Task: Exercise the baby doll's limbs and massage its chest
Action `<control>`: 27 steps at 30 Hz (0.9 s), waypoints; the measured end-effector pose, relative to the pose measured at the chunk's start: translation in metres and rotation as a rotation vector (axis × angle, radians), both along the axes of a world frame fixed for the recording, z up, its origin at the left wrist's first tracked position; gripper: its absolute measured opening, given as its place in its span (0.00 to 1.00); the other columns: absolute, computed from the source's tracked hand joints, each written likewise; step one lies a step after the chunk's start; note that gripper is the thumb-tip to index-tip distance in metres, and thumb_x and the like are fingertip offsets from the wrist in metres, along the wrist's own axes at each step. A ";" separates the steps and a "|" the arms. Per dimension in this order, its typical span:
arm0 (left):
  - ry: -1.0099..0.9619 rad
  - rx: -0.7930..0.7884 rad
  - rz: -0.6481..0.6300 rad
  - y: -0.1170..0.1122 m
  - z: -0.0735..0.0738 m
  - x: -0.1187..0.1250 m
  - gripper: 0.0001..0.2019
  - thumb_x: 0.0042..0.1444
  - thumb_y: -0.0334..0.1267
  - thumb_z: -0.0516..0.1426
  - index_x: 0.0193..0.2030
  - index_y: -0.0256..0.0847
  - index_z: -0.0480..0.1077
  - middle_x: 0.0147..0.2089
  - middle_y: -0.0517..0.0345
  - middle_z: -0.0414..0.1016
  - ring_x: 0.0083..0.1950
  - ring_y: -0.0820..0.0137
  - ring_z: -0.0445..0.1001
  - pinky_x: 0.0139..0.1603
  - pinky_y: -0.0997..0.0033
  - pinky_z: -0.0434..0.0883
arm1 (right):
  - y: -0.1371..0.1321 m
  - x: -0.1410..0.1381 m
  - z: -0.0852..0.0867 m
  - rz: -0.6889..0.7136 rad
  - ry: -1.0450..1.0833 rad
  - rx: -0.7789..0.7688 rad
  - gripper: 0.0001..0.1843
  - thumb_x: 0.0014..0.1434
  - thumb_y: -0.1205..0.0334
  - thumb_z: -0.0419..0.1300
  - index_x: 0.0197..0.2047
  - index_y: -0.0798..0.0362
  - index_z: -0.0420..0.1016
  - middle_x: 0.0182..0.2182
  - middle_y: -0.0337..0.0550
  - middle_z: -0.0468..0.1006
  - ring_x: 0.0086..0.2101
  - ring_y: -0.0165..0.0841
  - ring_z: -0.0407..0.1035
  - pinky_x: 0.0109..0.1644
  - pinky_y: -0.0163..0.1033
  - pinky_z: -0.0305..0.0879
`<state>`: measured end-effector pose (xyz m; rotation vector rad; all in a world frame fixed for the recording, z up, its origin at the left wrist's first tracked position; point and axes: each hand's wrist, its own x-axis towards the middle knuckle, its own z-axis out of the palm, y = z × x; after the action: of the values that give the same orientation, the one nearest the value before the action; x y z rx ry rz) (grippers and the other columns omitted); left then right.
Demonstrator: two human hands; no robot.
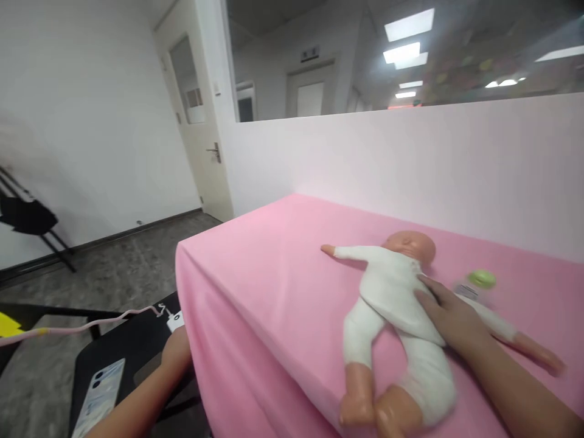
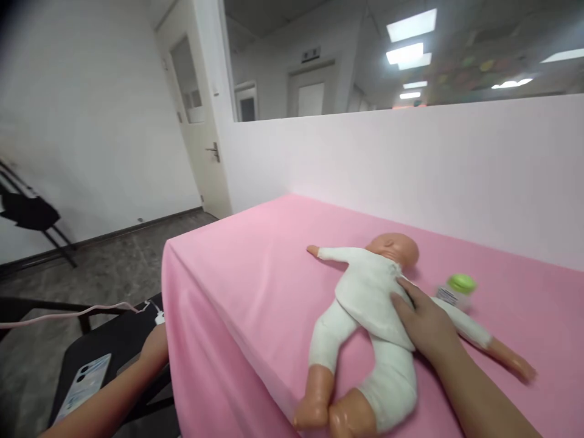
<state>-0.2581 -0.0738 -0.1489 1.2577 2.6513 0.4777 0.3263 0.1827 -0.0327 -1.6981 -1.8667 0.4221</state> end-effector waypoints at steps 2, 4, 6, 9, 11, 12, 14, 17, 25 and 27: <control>-0.027 0.034 -0.022 -0.002 0.009 0.012 0.11 0.57 0.42 0.57 0.40 0.39 0.75 0.47 0.42 0.81 0.48 0.47 0.80 0.44 0.59 0.71 | -0.003 -0.006 0.002 0.002 0.030 0.033 0.33 0.67 0.40 0.55 0.71 0.42 0.68 0.66 0.44 0.72 0.65 0.53 0.66 0.70 0.61 0.59; -0.085 0.137 -0.005 -0.004 0.024 0.021 0.14 0.60 0.47 0.56 0.46 0.42 0.76 0.49 0.48 0.83 0.48 0.51 0.81 0.43 0.62 0.73 | -0.007 -0.013 0.005 0.012 0.068 0.050 0.33 0.67 0.43 0.56 0.71 0.46 0.68 0.66 0.46 0.72 0.64 0.50 0.67 0.72 0.58 0.57; -0.065 0.236 0.012 -0.004 0.042 0.030 0.17 0.62 0.53 0.55 0.46 0.45 0.76 0.45 0.55 0.83 0.44 0.56 0.81 0.42 0.65 0.73 | -0.011 -0.019 0.008 0.048 0.101 0.064 0.32 0.68 0.45 0.56 0.70 0.50 0.69 0.67 0.47 0.71 0.66 0.48 0.65 0.74 0.54 0.55; 0.018 0.354 -0.101 0.002 0.071 0.055 0.16 0.60 0.56 0.57 0.41 0.48 0.76 0.35 0.60 0.81 0.35 0.62 0.79 0.35 0.69 0.72 | -0.016 -0.025 0.012 0.062 0.128 0.082 0.32 0.68 0.48 0.56 0.70 0.51 0.69 0.68 0.47 0.69 0.67 0.45 0.63 0.75 0.53 0.54; -0.027 0.484 -0.379 0.013 0.091 0.086 0.13 0.61 0.54 0.59 0.39 0.48 0.75 0.33 0.62 0.78 0.31 0.67 0.76 0.33 0.71 0.71 | -0.018 -0.027 0.014 0.060 0.143 0.094 0.32 0.68 0.49 0.56 0.70 0.53 0.68 0.68 0.47 0.70 0.67 0.45 0.64 0.75 0.53 0.54; -0.064 0.559 -0.545 0.020 0.101 0.106 0.10 0.62 0.51 0.59 0.39 0.48 0.75 0.32 0.62 0.77 0.30 0.68 0.74 0.32 0.72 0.71 | -0.018 -0.028 0.013 0.059 0.151 0.101 0.32 0.68 0.49 0.56 0.70 0.54 0.69 0.67 0.48 0.70 0.67 0.45 0.64 0.75 0.53 0.55; -0.144 0.628 -0.831 0.043 0.126 0.151 0.08 0.64 0.44 0.58 0.35 0.46 0.72 0.28 0.63 0.72 0.28 0.71 0.71 0.31 0.73 0.69 | -0.018 -0.028 0.012 0.064 0.162 0.114 0.32 0.68 0.50 0.57 0.70 0.55 0.69 0.67 0.50 0.70 0.67 0.45 0.64 0.74 0.53 0.55; -0.219 0.688 -1.031 0.097 0.168 0.220 0.08 0.66 0.38 0.55 0.34 0.44 0.70 0.29 0.62 0.71 0.30 0.71 0.69 0.34 0.72 0.68 | -0.018 -0.028 0.011 0.068 0.150 0.121 0.31 0.67 0.51 0.57 0.69 0.57 0.70 0.67 0.51 0.71 0.67 0.45 0.64 0.75 0.53 0.55; -0.211 0.708 -1.031 0.274 0.170 0.334 0.04 0.59 0.36 0.57 0.39 0.43 0.74 0.41 0.54 0.77 0.45 0.61 0.75 0.47 0.60 0.72 | -0.022 -0.031 0.017 0.089 0.127 0.157 0.30 0.67 0.54 0.57 0.68 0.59 0.71 0.67 0.53 0.71 0.67 0.44 0.64 0.74 0.53 0.56; -0.199 0.733 -1.025 0.293 0.149 0.339 0.07 0.60 0.36 0.57 0.43 0.43 0.74 0.45 0.52 0.76 0.50 0.58 0.75 0.55 0.55 0.71 | -0.024 -0.031 0.018 0.087 0.119 0.159 0.30 0.67 0.55 0.57 0.68 0.59 0.71 0.66 0.54 0.71 0.67 0.44 0.64 0.74 0.53 0.56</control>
<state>0.0805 0.2195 -0.0002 2.3223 1.3423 1.2892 0.2956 0.1591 -0.0150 -1.4604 -1.8407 0.3896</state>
